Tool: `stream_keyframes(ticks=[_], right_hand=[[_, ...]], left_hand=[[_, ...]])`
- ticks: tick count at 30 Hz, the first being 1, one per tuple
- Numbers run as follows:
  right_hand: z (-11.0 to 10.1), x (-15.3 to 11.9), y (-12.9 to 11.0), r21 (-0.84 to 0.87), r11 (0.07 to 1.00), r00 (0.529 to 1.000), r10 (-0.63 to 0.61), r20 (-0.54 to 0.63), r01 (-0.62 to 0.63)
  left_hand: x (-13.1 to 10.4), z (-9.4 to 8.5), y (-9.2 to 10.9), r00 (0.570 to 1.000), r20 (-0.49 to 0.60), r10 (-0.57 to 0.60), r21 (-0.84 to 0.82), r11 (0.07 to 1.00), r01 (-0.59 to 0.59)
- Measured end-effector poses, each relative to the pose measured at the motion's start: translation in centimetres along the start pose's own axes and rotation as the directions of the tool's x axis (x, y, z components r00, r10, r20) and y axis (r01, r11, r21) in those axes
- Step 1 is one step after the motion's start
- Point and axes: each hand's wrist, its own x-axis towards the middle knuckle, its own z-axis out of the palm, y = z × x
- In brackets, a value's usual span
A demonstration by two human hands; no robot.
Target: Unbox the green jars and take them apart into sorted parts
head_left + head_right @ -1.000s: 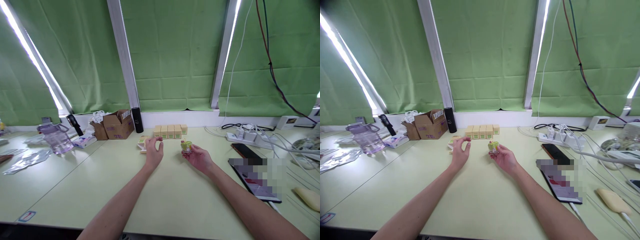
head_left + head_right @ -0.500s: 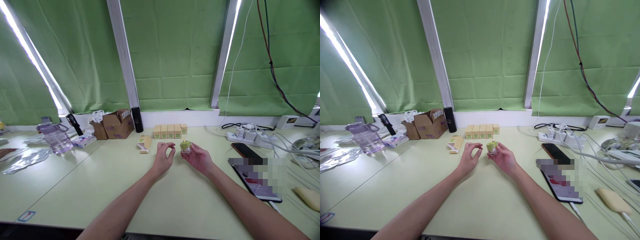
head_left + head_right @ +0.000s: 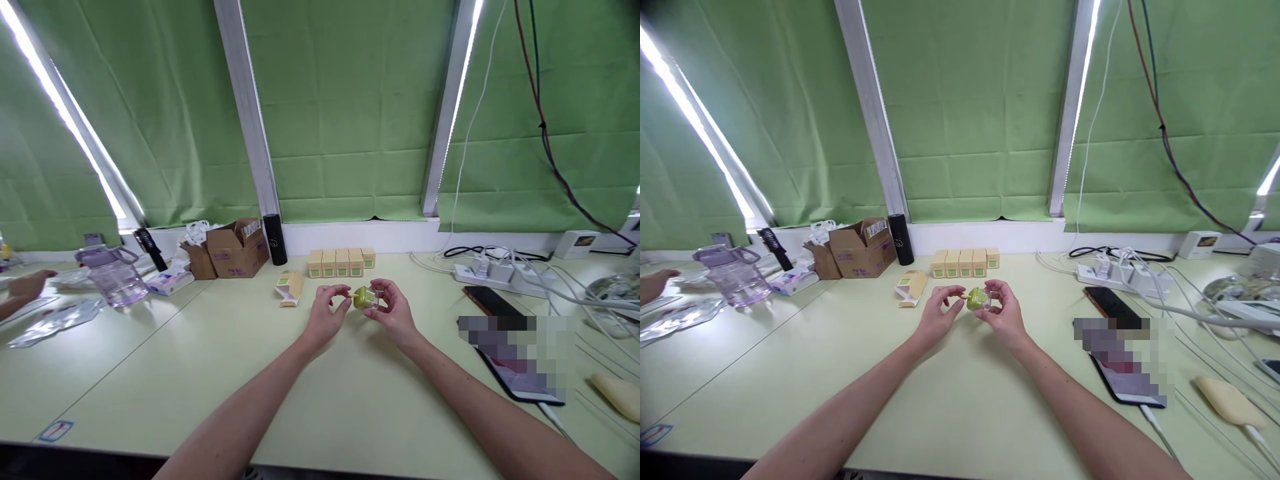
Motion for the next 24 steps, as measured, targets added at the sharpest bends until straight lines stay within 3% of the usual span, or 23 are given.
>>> stream_keyframes(ticks=[11,24], right_hand=[[0.76,-0.60,0.06,-0.048,0.999,0.999,-0.001,0.037,0.002],[0.68,-0.84,0.51,-0.098,0.995,0.993,0.014,0.120,-0.002]], left_hand=[[0.41,0.12,-0.74,0.998,-0.054,-0.016,-0.016,1.000,0.015],[0.45,-0.03,0.24,0.999,-0.033,0.016,-0.129,0.991,-0.020]])
